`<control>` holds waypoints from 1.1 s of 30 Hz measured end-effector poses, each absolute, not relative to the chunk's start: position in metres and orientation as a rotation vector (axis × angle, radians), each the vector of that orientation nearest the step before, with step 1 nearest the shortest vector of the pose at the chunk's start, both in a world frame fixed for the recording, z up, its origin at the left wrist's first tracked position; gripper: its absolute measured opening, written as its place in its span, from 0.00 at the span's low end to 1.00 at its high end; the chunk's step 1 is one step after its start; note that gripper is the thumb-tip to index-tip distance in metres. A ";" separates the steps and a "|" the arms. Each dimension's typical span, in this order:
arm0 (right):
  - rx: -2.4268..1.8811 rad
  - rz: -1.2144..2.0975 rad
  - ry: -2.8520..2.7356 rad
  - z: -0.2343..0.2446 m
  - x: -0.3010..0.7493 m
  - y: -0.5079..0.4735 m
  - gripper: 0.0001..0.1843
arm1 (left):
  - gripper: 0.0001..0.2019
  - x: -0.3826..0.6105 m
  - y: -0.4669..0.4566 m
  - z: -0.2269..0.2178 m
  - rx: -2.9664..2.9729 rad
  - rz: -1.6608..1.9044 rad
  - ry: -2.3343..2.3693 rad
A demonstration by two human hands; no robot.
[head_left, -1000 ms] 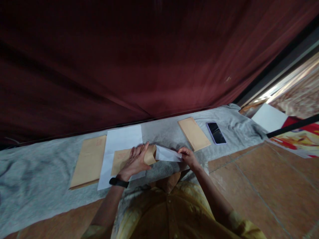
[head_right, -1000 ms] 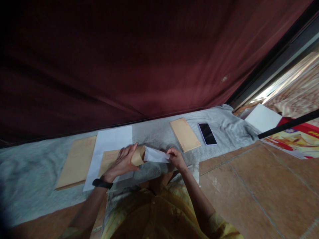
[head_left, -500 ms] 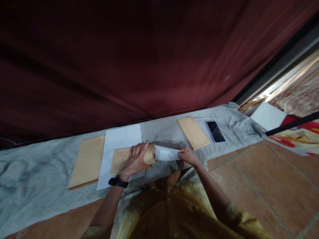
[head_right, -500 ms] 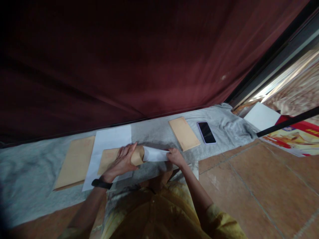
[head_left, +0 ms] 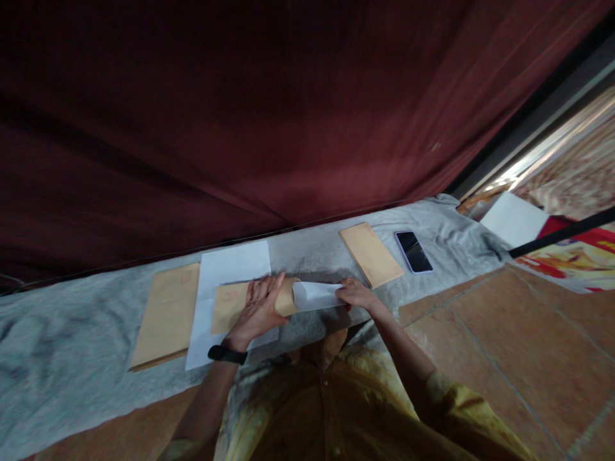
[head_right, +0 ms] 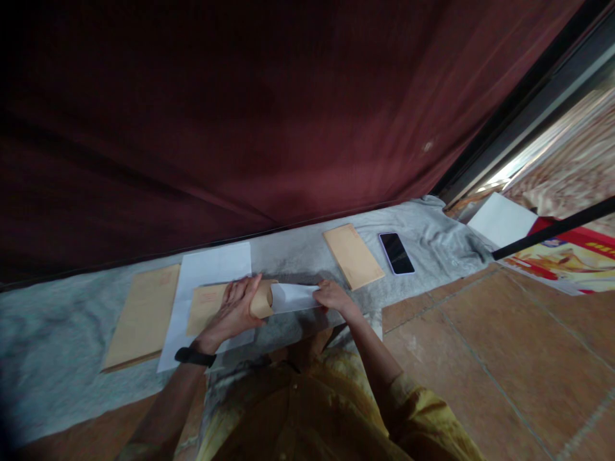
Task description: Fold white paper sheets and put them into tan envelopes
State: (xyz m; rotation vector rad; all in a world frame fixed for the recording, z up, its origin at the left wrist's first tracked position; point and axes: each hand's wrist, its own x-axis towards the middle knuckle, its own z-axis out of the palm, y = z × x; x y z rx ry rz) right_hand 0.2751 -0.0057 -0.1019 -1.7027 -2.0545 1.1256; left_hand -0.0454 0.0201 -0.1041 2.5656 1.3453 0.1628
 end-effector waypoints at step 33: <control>-2.113 0.976 -1.635 -0.108 0.170 -0.028 0.12 | 0.63 -0.022 0.016 -0.102 2.503 0.092 1.197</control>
